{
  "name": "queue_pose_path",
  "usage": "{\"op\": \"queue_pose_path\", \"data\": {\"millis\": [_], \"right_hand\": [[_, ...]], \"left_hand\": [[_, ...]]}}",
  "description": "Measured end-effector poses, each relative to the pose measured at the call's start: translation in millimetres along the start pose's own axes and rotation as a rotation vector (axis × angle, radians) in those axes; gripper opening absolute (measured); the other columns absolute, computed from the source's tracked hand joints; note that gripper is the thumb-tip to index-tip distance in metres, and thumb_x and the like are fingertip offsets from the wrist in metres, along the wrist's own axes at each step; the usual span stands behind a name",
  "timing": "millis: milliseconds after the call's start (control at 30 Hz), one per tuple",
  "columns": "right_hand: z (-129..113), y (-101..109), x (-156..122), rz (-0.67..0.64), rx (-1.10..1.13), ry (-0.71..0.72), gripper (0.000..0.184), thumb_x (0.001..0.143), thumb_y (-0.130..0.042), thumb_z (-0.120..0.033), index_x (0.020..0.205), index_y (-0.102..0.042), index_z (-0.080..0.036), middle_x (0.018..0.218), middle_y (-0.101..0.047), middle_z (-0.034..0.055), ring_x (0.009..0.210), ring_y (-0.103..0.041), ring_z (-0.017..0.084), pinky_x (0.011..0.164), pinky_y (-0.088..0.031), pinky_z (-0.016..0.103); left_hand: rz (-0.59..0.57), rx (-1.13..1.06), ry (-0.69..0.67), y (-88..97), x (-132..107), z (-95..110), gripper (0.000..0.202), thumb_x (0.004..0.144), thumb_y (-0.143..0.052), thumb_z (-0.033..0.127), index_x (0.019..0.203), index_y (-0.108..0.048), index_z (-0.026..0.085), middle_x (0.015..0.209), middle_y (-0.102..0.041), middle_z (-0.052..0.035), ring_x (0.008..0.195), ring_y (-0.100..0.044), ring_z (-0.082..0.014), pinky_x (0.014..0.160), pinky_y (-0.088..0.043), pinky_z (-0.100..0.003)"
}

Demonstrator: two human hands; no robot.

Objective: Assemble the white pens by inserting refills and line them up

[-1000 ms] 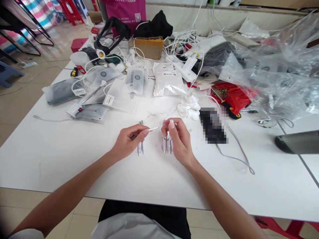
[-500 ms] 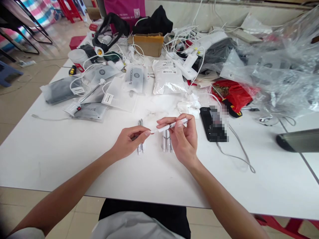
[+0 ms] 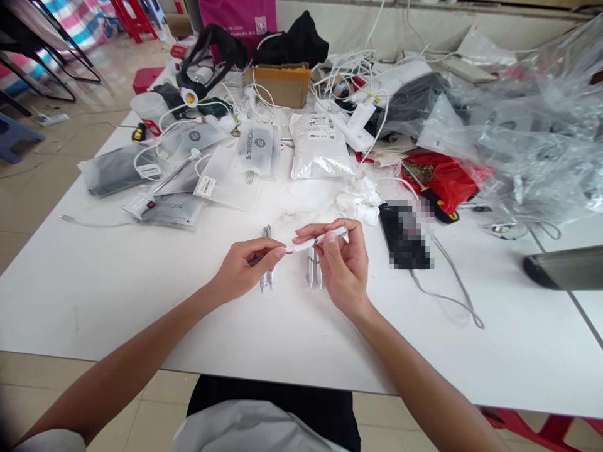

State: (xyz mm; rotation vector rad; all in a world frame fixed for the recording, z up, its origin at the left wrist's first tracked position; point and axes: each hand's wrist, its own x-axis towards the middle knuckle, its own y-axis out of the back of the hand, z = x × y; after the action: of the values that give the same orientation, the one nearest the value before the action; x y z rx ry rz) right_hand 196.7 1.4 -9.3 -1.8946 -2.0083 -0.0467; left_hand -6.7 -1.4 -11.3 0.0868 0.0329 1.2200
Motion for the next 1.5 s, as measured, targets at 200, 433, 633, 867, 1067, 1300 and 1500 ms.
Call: {"op": "queue_pose_path", "data": {"millis": [200,433,633,867,1067,1300,1500], "right_hand": [[3.8,0.1,-4.4,-0.065,-0.098,0.049,0.013,0.105,-0.068,-0.035,0.109,-0.057,-0.028,0.109,-0.080,0.0048,0.102,-0.079,0.023,0.093,-0.064,0.048],[3.8,-0.2,-2.8,-0.071,-0.192,0.017,0.015,0.097,-0.079,-0.032,0.101,-0.066,-0.026,0.106,-0.076,0.0051,0.101,-0.076,0.021,0.080,-0.067,0.040],[8.3,4.3,1.1,-0.007,-0.266,0.049,0.025,0.089,-0.087,-0.038,0.097,-0.067,-0.026,0.094,-0.073,0.0022,0.089,-0.074,0.019,0.074,-0.066,0.037],[14.5,14.8,3.5,0.121,-0.448,0.101,0.042,0.074,-0.097,-0.049,0.086,-0.065,-0.025,0.079,-0.066,-0.0011,0.071,-0.065,0.016,0.060,-0.053,0.032],[17.7,22.9,3.7,0.033,-0.532,0.020,0.039,0.082,-0.091,-0.051,0.085,-0.063,-0.025,0.075,-0.064,-0.0017,0.063,-0.064,0.016,0.053,-0.051,0.032],[9.1,22.3,5.4,-0.241,-0.762,0.249,0.014,0.102,-0.070,-0.039,0.102,-0.073,-0.025,0.087,-0.075,0.0042,0.073,-0.068,0.019,0.066,-0.056,0.035],[11.0,25.3,6.2,-0.250,-0.818,0.256,0.020,0.100,-0.073,-0.042,0.092,-0.074,-0.024,0.078,-0.074,0.0019,0.060,-0.059,0.015,0.056,-0.048,0.032]], "left_hand": [[-0.035,0.102,-0.082,-0.2,1.2,-5.8,0.033,0.106,-0.063,0.047,0.100,-0.078,0.018,0.080,-0.064,-0.0016,0.067,-0.051,-0.0113,0.061,-0.041,-0.026],[-0.193,0.235,-0.241,3.8,0.4,-9.8,0.038,0.114,-0.044,0.030,0.145,-0.065,0.025,0.110,-0.066,-0.0092,0.099,-0.064,-0.0190,0.081,-0.053,-0.031],[-0.138,0.251,-0.331,5.6,4.0,-17.6,0.042,0.111,-0.051,0.023,0.150,-0.063,0.033,0.121,-0.066,-0.0085,0.105,-0.065,-0.0195,0.088,-0.059,-0.035],[0.055,0.174,-0.320,3.3,8.2,-23.7,0.018,0.097,-0.079,0.031,0.112,-0.082,0.022,0.118,-0.071,-0.0100,0.094,-0.070,-0.0175,0.082,-0.062,-0.032],[0.122,0.249,-0.377,1.5,8.2,-25.5,0.017,0.096,-0.080,0.029,0.110,-0.083,0.021,0.113,-0.074,-0.0098,0.095,-0.072,-0.0178,0.077,-0.060,-0.030],[0.170,0.308,-0.435,7.3,9.7,-27.1,0.018,0.100,-0.075,0.034,0.110,-0.083,0.021,0.104,-0.077,-0.0095,0.090,-0.073,-0.0181,0.074,-0.060,-0.031],[0.212,0.472,-0.562,10.7,11.1,-35.1,0.015,0.100,-0.076,0.030,0.110,-0.082,0.022,0.099,-0.079,-0.0077,0.087,-0.072,-0.0180,0.080,-0.059,-0.033]]}}
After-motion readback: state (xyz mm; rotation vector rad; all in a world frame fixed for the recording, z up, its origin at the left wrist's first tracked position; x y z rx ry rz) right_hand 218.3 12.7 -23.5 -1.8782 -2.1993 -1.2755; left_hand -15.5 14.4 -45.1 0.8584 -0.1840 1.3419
